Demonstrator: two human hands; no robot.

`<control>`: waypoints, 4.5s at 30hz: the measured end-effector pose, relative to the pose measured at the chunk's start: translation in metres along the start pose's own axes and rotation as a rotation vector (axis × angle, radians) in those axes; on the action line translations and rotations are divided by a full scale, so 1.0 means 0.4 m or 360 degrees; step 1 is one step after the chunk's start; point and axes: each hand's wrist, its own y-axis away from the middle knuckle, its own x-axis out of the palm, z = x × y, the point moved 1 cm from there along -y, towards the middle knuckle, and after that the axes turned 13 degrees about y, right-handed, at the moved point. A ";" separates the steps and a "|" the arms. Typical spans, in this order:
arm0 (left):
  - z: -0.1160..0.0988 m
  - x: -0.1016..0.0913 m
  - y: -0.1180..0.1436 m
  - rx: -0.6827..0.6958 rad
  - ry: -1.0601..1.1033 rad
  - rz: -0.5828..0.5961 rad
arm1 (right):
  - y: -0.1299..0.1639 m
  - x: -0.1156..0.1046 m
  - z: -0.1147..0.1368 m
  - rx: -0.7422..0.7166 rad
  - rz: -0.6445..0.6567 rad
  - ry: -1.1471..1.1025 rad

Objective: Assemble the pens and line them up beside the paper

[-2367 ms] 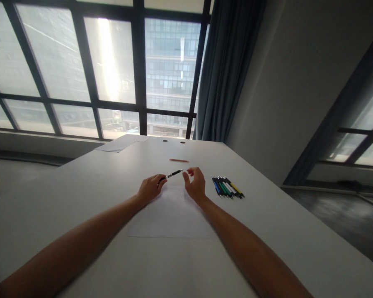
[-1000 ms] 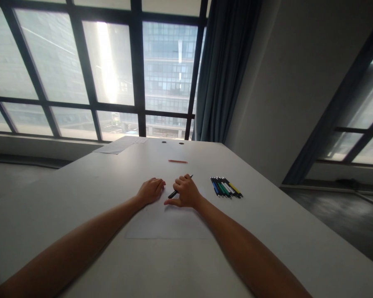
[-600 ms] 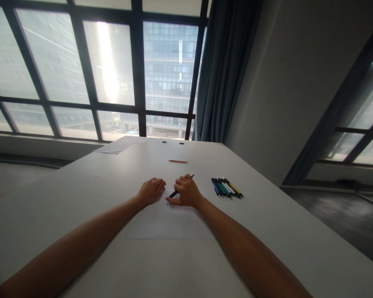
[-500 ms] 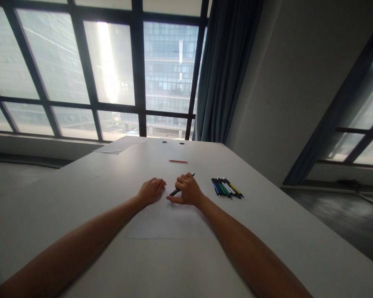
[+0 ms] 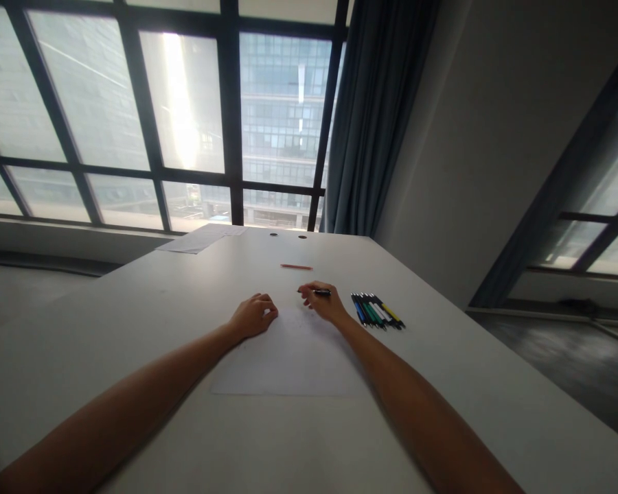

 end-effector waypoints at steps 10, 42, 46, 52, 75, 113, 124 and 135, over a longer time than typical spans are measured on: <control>0.000 0.001 -0.001 -0.0010 -0.0023 0.0017 | 0.017 0.060 -0.032 0.0291 0.0238 -0.0021; -0.015 -0.011 0.002 0.0467 -0.0020 -0.0009 | 0.038 0.076 -0.003 -0.0245 -0.0247 0.0353; -0.013 -0.011 0.000 0.0649 0.0050 0.0045 | 0.039 0.082 0.003 -0.0207 -0.0265 0.0157; -0.008 -0.009 -0.006 0.0743 0.0130 0.0085 | 0.036 0.088 0.006 -0.0051 -0.0268 -0.0109; -0.009 -0.012 0.001 0.0695 0.0195 -0.0038 | -0.009 0.037 0.005 0.0058 -0.0442 -0.0245; -0.001 -0.013 -0.009 0.0219 0.0126 0.0139 | -0.221 -0.059 -0.197 0.0199 0.0002 0.1512; 0.013 -0.005 -0.010 0.0121 0.0338 0.0175 | -0.439 0.129 -0.178 0.0097 0.0304 0.1445; 0.004 -0.010 -0.007 0.0107 0.0286 0.0184 | -0.278 0.048 -0.111 -0.0061 0.0443 0.1392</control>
